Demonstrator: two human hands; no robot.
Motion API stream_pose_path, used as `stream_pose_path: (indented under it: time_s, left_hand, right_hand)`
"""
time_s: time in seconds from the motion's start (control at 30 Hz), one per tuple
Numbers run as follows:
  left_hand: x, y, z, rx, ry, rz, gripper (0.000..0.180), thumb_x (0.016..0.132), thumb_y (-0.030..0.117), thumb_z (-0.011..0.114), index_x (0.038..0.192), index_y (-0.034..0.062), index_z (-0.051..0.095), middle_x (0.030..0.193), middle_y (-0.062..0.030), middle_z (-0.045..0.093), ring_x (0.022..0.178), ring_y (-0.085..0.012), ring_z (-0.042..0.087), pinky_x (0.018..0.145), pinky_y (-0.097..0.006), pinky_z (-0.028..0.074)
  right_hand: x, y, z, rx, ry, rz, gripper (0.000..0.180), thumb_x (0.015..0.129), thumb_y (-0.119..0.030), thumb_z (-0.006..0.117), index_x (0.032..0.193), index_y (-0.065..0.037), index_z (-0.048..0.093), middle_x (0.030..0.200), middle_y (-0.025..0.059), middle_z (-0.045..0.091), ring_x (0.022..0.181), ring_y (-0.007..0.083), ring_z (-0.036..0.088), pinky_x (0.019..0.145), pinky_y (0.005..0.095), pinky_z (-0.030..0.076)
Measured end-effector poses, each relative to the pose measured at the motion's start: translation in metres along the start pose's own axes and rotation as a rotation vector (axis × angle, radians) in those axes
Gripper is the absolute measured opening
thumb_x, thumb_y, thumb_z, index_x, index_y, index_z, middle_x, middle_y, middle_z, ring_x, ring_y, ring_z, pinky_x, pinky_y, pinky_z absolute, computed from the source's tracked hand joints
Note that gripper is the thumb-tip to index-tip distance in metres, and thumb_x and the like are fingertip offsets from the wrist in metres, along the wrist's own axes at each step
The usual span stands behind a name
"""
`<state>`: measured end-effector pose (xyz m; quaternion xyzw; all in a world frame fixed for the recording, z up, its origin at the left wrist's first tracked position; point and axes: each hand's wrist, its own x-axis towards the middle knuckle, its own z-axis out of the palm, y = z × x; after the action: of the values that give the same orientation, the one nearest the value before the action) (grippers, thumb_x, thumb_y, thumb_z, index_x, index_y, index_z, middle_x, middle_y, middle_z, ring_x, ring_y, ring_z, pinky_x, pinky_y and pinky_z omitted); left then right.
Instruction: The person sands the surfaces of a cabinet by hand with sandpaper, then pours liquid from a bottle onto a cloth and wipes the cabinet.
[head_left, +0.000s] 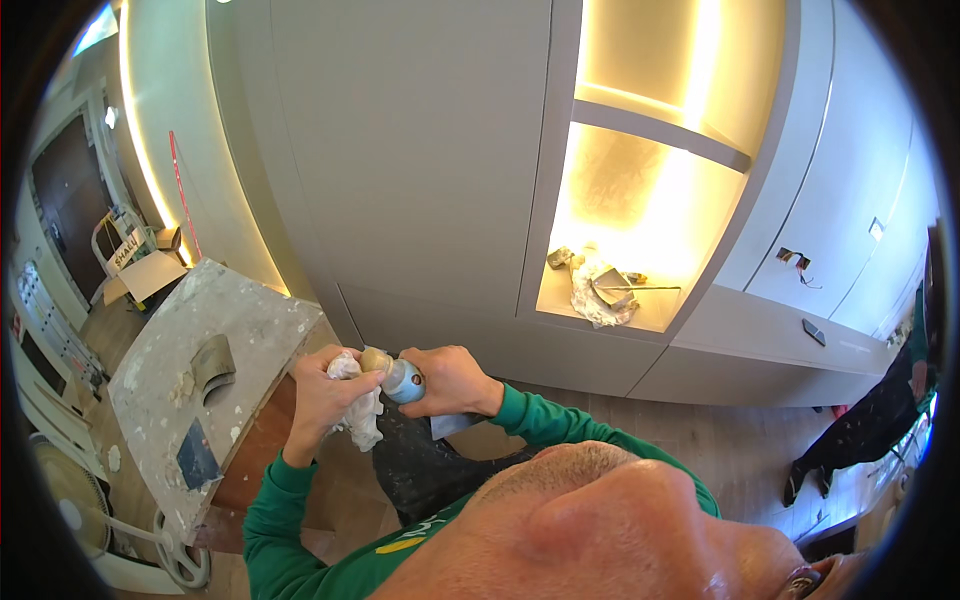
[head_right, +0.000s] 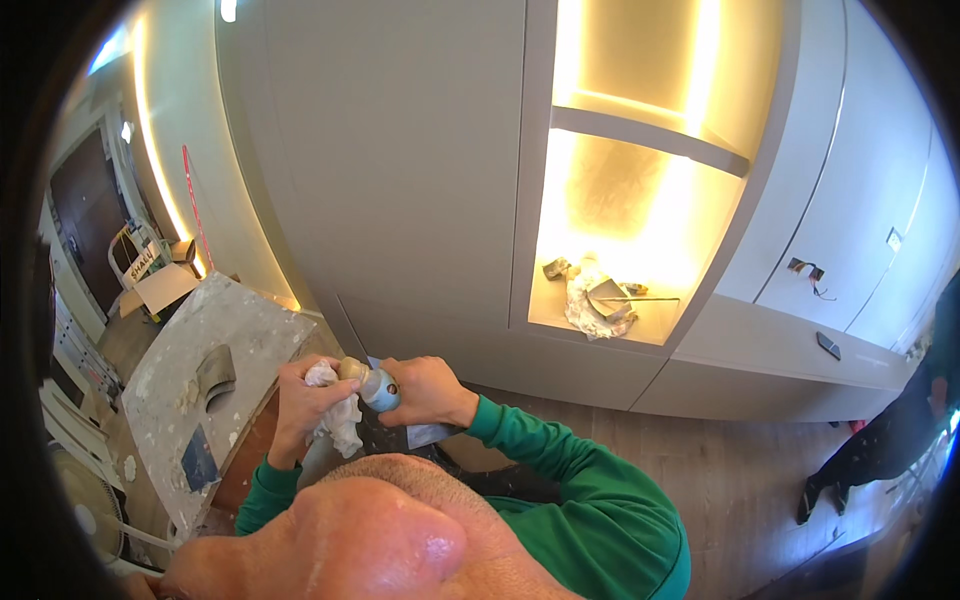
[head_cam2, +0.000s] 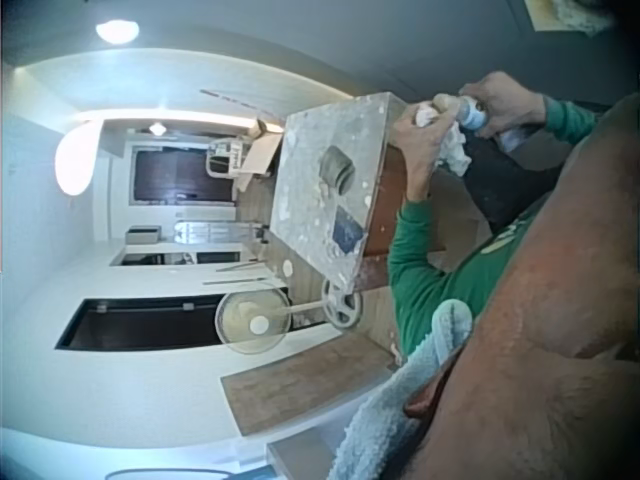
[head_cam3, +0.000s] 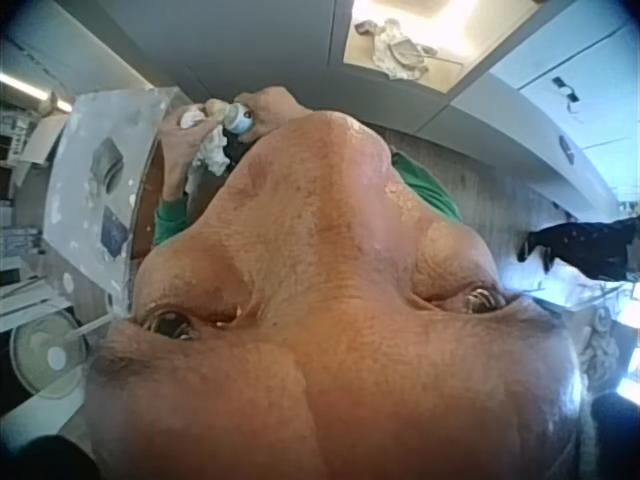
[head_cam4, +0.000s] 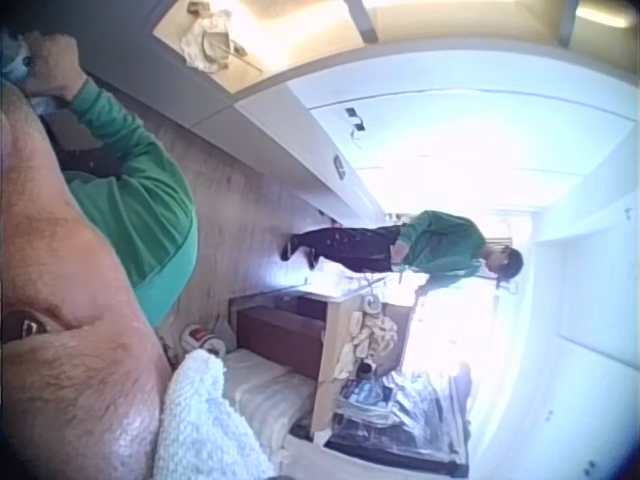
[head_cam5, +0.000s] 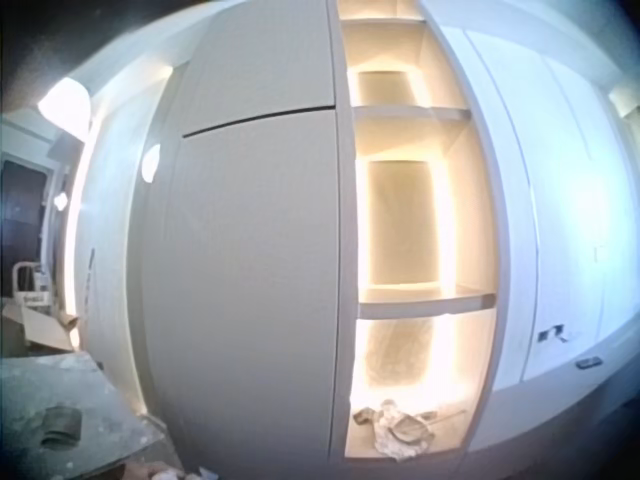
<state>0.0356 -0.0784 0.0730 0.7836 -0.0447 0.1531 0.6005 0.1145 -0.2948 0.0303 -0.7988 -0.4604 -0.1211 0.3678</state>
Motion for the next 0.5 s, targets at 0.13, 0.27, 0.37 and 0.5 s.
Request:
stream_pose_path:
  time_s: [0.13, 0.27, 0.37, 0.5]
  left_hand:
    - [0.001, 0.003, -0.009, 0.108, 0.006, -0.005, 0.025, 0.077, 0.012, 0.086, 0.093, -0.0045, 0.074, 0.077, -0.0040, 0.071, 0.069, -0.0082, 0.064, 0.061, -0.026, 0.051]
    - [0.005, 0.012, -0.015, 0.059, 0.008, -0.025, 0.025, 0.084, 0.018, 0.084, 0.091, -0.0042, 0.075, 0.075, -0.0028, 0.070, 0.067, -0.0078, 0.061, 0.059, -0.027, 0.049]
    - [0.010, 0.012, -0.018, 0.164, 0.090, 0.012, 0.024, 0.089, 0.019, 0.081, 0.092, -0.0039, 0.075, 0.074, -0.0035, 0.069, 0.065, -0.0079, 0.060, 0.057, -0.027, 0.047]
    - [0.012, 0.021, -0.025, 0.164, 0.048, 0.053, 0.022, 0.089, 0.015, 0.078, 0.097, -0.0047, 0.075, 0.077, -0.0052, 0.068, 0.069, -0.0101, 0.060, 0.061, -0.029, 0.048]
  right_hand:
    - [0.008, -0.008, 0.006, -0.149, 0.049, -0.012, 0.053, 0.063, -0.040, 0.082, 0.092, -0.002, 0.059, 0.074, 0.0182, 0.069, 0.070, 0.0395, 0.070, 0.063, 0.0473, 0.057]
    - [0.019, -0.014, 0.008, -0.180, 0.028, 0.042, 0.050, 0.063, -0.037, 0.081, 0.091, -0.002, 0.059, 0.072, 0.0188, 0.068, 0.068, 0.0407, 0.069, 0.062, 0.0477, 0.057]
    - [0.029, -0.022, 0.008, -0.185, 0.041, 0.037, 0.047, 0.064, -0.036, 0.080, 0.090, -0.002, 0.060, 0.071, 0.0189, 0.068, 0.067, 0.0409, 0.069, 0.063, 0.0477, 0.057]
    - [0.042, -0.024, 0.007, -0.177, 0.013, -0.001, 0.045, 0.064, -0.036, 0.080, 0.089, -0.002, 0.064, 0.075, 0.0176, 0.070, 0.069, 0.0400, 0.070, 0.065, 0.0466, 0.058]
